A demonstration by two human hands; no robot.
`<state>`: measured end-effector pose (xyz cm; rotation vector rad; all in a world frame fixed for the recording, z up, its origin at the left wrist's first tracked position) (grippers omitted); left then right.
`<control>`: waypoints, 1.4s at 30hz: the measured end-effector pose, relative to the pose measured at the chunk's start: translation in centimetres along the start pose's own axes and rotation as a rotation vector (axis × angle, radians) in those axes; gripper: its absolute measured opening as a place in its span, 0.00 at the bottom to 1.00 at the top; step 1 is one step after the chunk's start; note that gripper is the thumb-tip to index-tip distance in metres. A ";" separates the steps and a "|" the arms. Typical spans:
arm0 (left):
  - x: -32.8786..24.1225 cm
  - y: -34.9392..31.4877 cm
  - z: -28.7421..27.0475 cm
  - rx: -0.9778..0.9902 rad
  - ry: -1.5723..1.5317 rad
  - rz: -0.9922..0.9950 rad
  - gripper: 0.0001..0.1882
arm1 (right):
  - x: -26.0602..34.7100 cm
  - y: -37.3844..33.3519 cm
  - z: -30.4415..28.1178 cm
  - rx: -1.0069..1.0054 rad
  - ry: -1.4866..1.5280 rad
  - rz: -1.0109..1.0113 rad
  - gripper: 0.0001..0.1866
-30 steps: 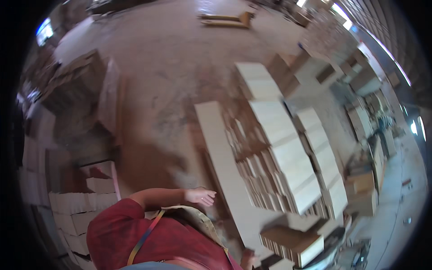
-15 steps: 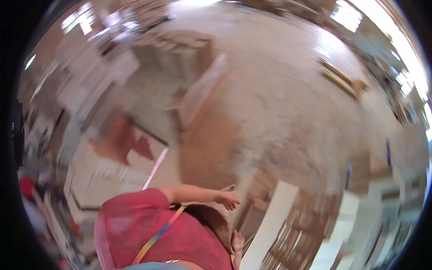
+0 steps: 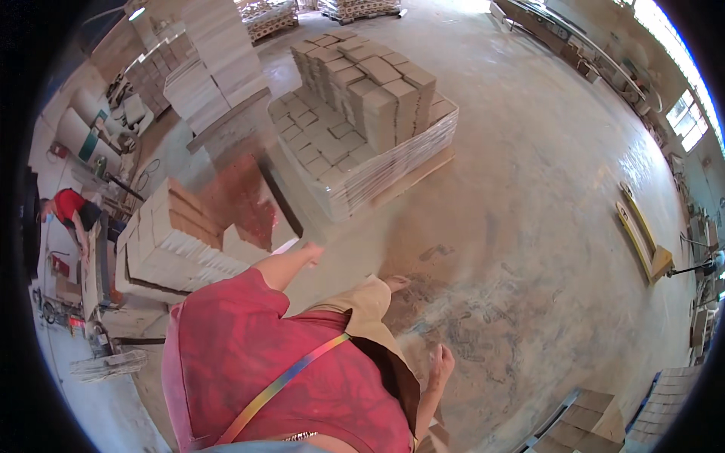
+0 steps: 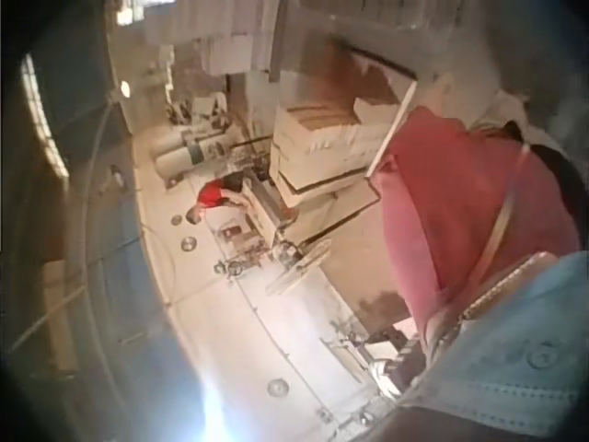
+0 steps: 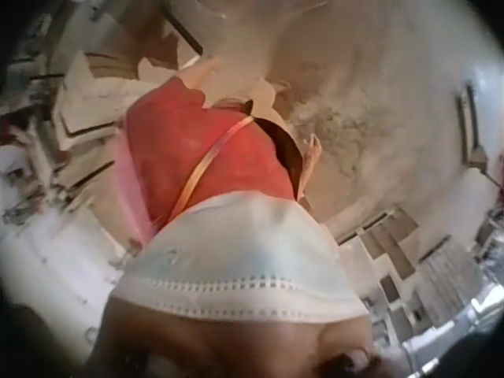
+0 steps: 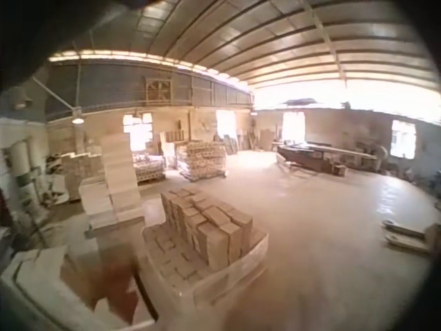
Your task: Organizing and stacking small rectangular wooden pieces at a workstation in a wood production facility.
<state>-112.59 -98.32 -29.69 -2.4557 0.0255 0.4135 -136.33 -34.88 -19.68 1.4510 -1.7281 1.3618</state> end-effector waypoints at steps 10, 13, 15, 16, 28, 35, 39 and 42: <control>-52.8 -13.3 21.9 0.376 0.074 0.611 0.13 | -8.1 10.5 -8.2 -0.110 -0.081 0.595 0.17; -68.9 -21.0 28.1 0.397 0.003 0.779 0.13 | -6.2 12.0 -10.8 -0.248 0.111 0.654 0.16; -76.8 -25.2 33.5 0.475 0.037 0.885 0.12 | -6.0 12.4 -12.4 -0.370 0.250 0.666 0.16; -79.5 -26.8 36.8 0.614 0.133 0.899 0.10 | -6.3 12.5 -13.1 -0.439 0.321 0.679 0.16; -78.4 -40.1 55.9 0.798 0.637 0.726 0.13 | -10.5 15.5 -28.0 -1.116 1.060 0.872 0.14; -88.2 -50.0 72.5 0.679 0.797 0.675 0.11 | -15.2 15.3 -35.8 -1.265 1.155 1.070 0.15; -91.9 -70.2 91.4 0.783 0.895 0.862 0.10 | -16.9 13.0 -40.1 -1.487 1.373 1.087 0.16; -88.5 -88.6 103.6 0.975 0.871 1.024 0.09 | -17.5 13.2 -45.0 -1.590 1.516 0.988 0.17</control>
Point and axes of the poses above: each hand's wrist, its own y-axis towards the middle knuckle, its own z-axis out of the palm, x = y × z, the point moved 9 cm from there along y, towards the middle knuckle, and after that the axes turned 12 degrees about -x, right-handed, at the moved point
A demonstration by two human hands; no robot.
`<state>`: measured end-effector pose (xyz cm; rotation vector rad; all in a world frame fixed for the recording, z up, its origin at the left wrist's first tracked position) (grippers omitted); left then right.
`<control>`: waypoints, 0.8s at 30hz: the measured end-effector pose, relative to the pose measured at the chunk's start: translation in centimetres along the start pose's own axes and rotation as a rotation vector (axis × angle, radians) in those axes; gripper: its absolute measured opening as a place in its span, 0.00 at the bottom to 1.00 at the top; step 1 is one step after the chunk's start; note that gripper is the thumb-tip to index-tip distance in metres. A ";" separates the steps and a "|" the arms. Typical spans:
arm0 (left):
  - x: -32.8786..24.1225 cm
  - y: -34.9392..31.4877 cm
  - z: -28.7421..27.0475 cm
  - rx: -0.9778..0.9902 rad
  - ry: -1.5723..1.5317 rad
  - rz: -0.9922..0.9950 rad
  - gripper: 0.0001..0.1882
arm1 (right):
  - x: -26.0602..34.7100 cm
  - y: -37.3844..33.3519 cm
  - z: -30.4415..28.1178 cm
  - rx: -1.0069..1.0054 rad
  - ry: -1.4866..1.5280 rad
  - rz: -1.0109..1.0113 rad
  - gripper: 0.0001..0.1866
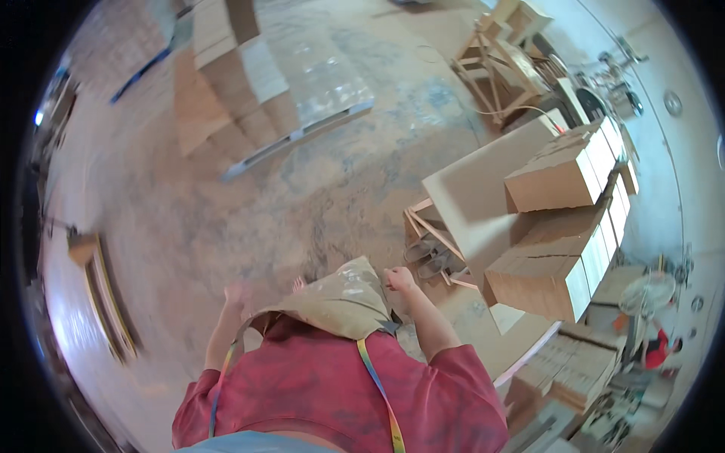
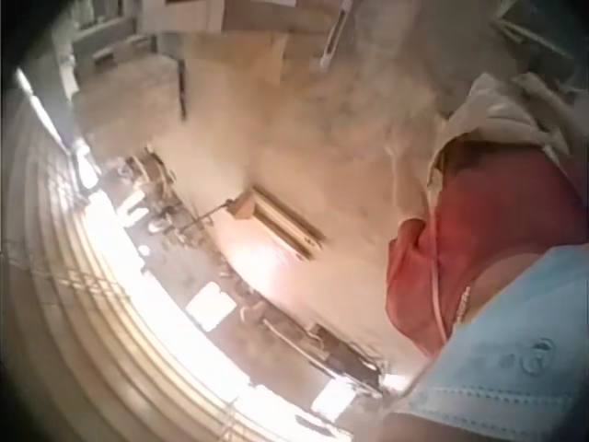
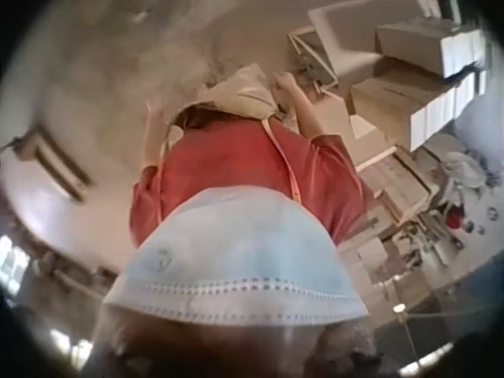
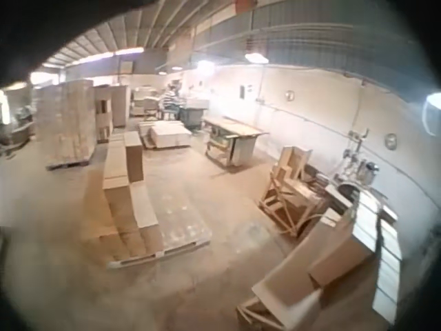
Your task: Organizing and stacking small rectangular wooden pieces at a workstation in a wood production facility.
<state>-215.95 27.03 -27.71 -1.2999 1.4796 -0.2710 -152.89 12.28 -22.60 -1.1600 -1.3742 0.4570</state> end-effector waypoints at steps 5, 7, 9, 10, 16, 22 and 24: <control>-23.9 1.2 24.7 0.187 0.134 0.326 0.09 | 11.5 3.4 1.4 -0.112 -0.100 -0.223 0.18; -28.8 -1.7 34.4 0.451 0.118 0.310 0.13 | 17.8 6.0 0.6 -0.165 -0.263 -0.384 0.20; -31.9 -4.9 42.1 0.577 0.207 0.395 0.12 | 24.3 9.0 -0.7 -0.197 -0.302 -0.468 0.21; -32.4 -6.4 44.8 0.597 0.268 0.395 0.12 | 28.2 10.6 -1.3 -0.221 -0.350 -0.536 0.21; -31.3 -8.5 51.8 0.543 0.690 0.202 0.11 | 45.4 17.3 -6.4 -0.288 -0.235 -0.542 0.25; -38.8 -4.4 61.4 0.349 0.813 0.067 0.09 | 53.9 27.7 -12.5 -0.334 -0.093 -0.513 0.25; -41.4 -4.3 69.1 0.387 0.840 0.082 0.09 | 53.6 31.5 -15.3 -0.350 -0.227 -0.415 0.23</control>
Point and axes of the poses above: each hand's wrist, its own y-axis towards the middle knuckle, its own z-axis out of the palm, x = y × z, the point moved 9 cm from there along y, towards the middle knuckle, and after that the axes turned 12 degrees about -x, right-handed, at the moved point
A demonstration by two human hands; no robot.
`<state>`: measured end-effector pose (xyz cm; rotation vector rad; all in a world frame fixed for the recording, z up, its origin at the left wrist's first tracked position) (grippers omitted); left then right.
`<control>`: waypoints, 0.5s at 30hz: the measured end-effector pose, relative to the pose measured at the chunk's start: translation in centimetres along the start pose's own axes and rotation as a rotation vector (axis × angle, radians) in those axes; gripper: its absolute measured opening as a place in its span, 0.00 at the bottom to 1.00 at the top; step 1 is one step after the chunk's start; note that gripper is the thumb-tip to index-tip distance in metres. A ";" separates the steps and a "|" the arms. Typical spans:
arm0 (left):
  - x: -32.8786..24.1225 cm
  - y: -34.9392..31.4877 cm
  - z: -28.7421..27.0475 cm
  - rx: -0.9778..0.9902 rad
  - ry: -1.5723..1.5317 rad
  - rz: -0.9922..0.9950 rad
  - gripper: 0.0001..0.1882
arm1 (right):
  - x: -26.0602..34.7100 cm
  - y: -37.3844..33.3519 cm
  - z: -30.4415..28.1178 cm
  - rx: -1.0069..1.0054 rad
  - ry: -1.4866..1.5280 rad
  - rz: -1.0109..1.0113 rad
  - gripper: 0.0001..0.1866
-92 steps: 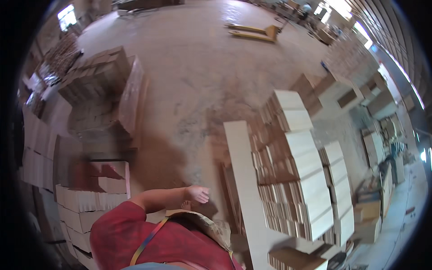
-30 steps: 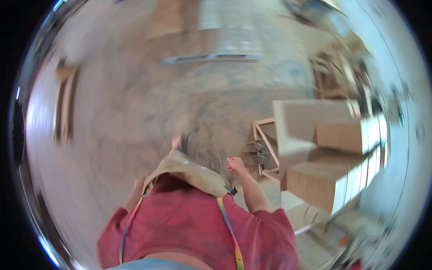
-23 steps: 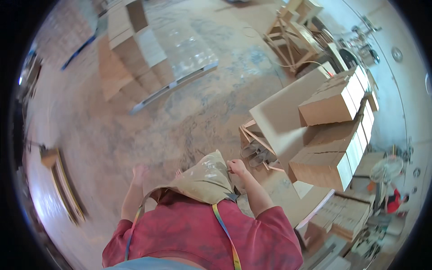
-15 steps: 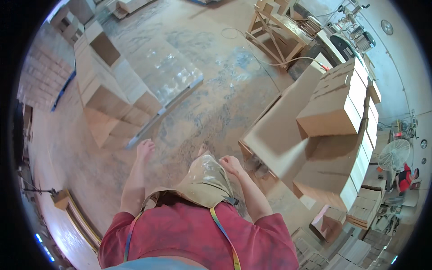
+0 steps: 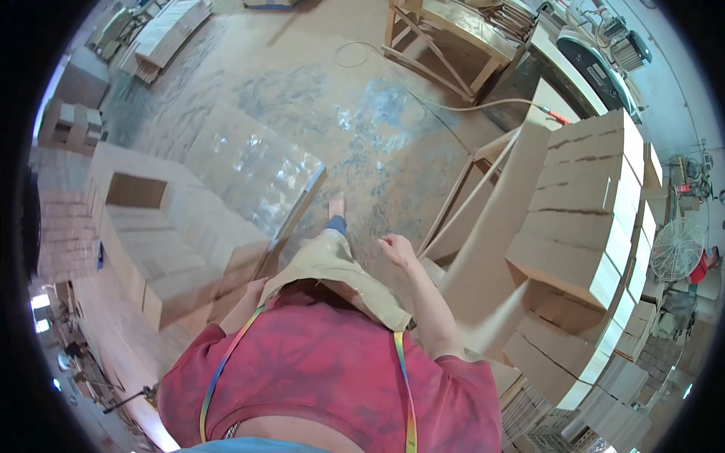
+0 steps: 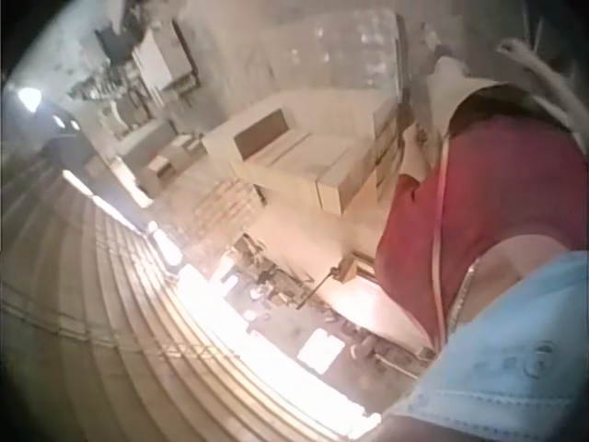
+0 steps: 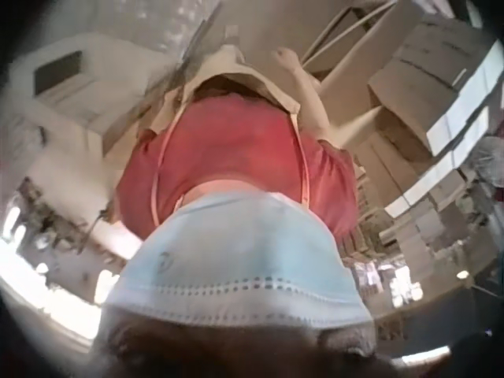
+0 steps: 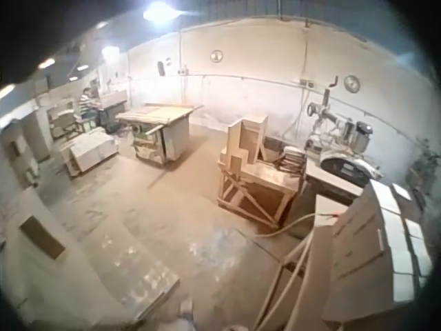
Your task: Organizing and stacking small rectangular wooden pieces at a workstation in a wood production facility.
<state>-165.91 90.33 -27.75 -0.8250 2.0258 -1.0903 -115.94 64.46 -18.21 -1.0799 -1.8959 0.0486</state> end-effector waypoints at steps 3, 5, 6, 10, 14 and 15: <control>-15.8 2.8 5.9 0.054 0.131 0.175 0.09 | -4.1 3.8 -3.1 0.022 -0.139 0.235 0.21; -28.2 2.8 12.0 0.195 0.077 0.337 0.08 | -6.1 5.6 -5.9 -0.044 0.101 0.470 0.19; -34.4 2.2 15.4 0.245 0.070 0.408 0.08 | -6.7 6.7 -7.1 -0.084 0.255 0.577 0.18; -56.4 -1.4 30.6 0.498 0.030 0.606 0.08 | -6.8 13.5 -11.8 -0.226 0.740 0.750 0.17; -68.2 -3.7 42.1 0.566 0.020 0.647 0.08 | -7.6 22.6 -17.6 -0.428 0.879 0.664 0.17; -70.2 -4.2 44.0 0.552 0.023 0.665 0.08 | -8.0 25.2 -18.9 -0.363 0.753 0.657 0.17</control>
Point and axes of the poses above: each hand's wrist, its own y-axis towards the middle knuckle, its own z-axis out of the palm, x = y × z, the point moved 9 cm from there along y, towards the middle knuckle, and after that the axes turned 12 degrees about -x, right-handed, at the moved point
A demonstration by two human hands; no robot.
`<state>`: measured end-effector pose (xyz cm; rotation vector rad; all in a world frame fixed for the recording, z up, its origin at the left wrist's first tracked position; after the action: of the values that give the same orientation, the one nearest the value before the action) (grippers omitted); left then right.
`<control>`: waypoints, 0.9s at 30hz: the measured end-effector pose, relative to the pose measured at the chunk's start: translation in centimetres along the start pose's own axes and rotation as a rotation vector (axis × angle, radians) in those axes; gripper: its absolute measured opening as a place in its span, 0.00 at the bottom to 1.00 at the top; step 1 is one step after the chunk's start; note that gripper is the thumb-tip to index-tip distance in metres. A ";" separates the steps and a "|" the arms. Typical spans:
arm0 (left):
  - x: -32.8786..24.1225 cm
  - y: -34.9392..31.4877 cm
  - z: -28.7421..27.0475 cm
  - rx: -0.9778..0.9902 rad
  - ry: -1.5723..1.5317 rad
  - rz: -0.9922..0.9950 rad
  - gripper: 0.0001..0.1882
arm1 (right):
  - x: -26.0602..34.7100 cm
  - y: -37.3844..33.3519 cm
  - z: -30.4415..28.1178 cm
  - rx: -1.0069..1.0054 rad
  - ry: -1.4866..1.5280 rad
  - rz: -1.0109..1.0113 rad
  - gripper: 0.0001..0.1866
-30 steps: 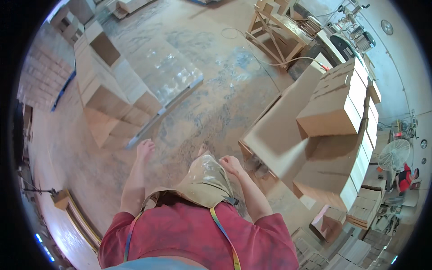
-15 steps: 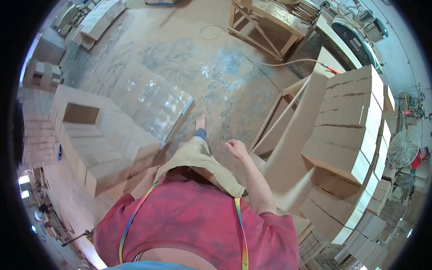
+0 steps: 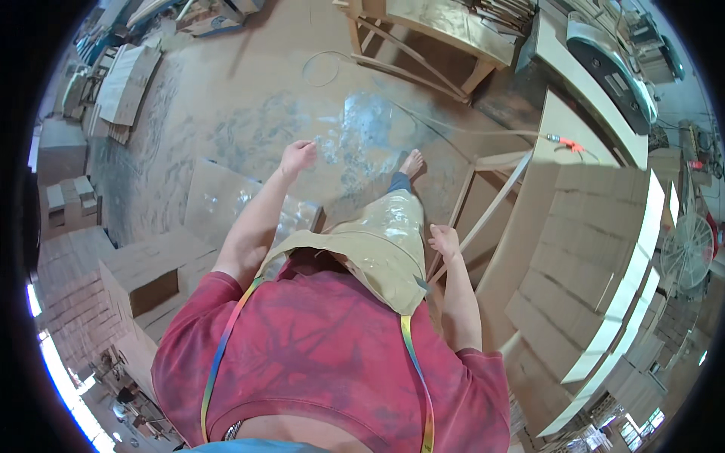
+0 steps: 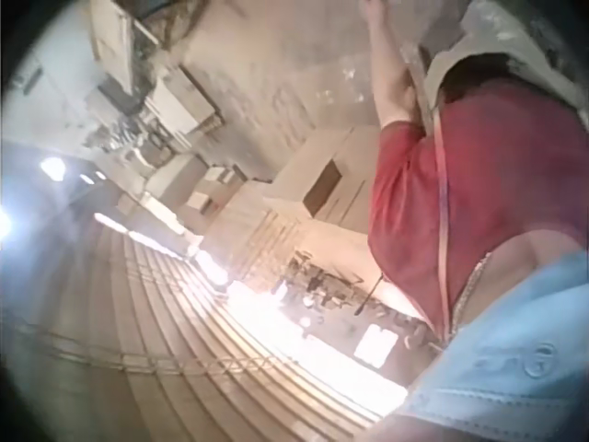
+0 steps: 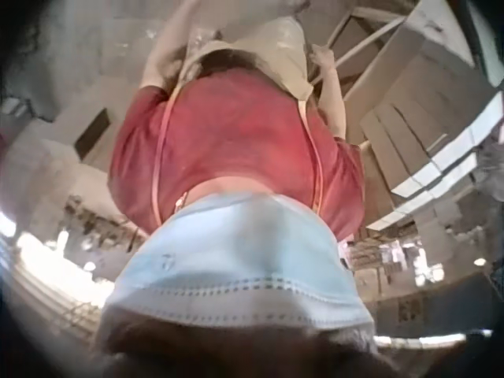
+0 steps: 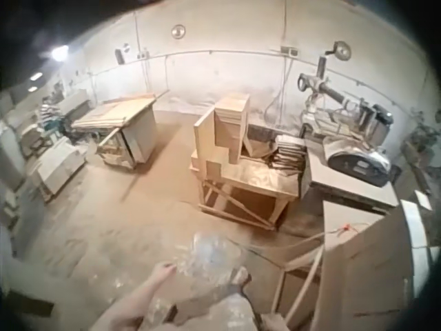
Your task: Organizing and stacking small rectangular wooden pieces at a workstation in a wood production facility.
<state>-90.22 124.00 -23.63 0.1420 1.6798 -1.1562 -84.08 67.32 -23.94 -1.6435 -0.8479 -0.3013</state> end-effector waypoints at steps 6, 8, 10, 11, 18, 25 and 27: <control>-11.1 8.2 8.7 -0.112 0.119 0.109 0.10 | 18.4 16.9 1.2 0.035 -0.372 -0.215 0.18; -11.9 9.2 10.6 -0.115 0.148 -0.007 0.13 | 25.4 20.6 1.6 -0.001 -0.374 -0.285 0.18; -13.1 10.6 12.7 -0.090 0.153 -0.086 0.17 | 32.3 23.1 2.0 -0.006 -0.305 -0.292 0.18; -14.4 11.9 14.1 -0.070 0.151 -0.100 0.18 | 36.0 24.3 2.2 -0.011 -0.234 -0.298 0.19; -32.5 26.4 33.4 0.056 0.414 0.210 0.26 | 58.6 32.9 5.0 -0.103 0.230 -0.261 0.24; -43.9 38.4 50.6 0.016 0.325 0.188 0.36 | 72.3 44.3 8.0 -0.180 0.712 -0.233 0.27; -45.3 40.9 53.2 -0.079 0.227 0.241 0.37 | 74.2 47.6 8.8 -0.197 0.843 -0.186 0.26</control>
<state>-9.99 125.33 -12.52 0.4281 1.8455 -0.9181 -2.42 100.80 -15.99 -1.4101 -0.3224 -1.1414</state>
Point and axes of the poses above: each hand's wrist, its own y-axis towards the middle knuckle, its own z-axis out of the palm, x = y × z, the point moved 9 cm from there along y, towards the middle knuckle, and after that the axes turned 12 degrees about -x, right-handed, at the moved point
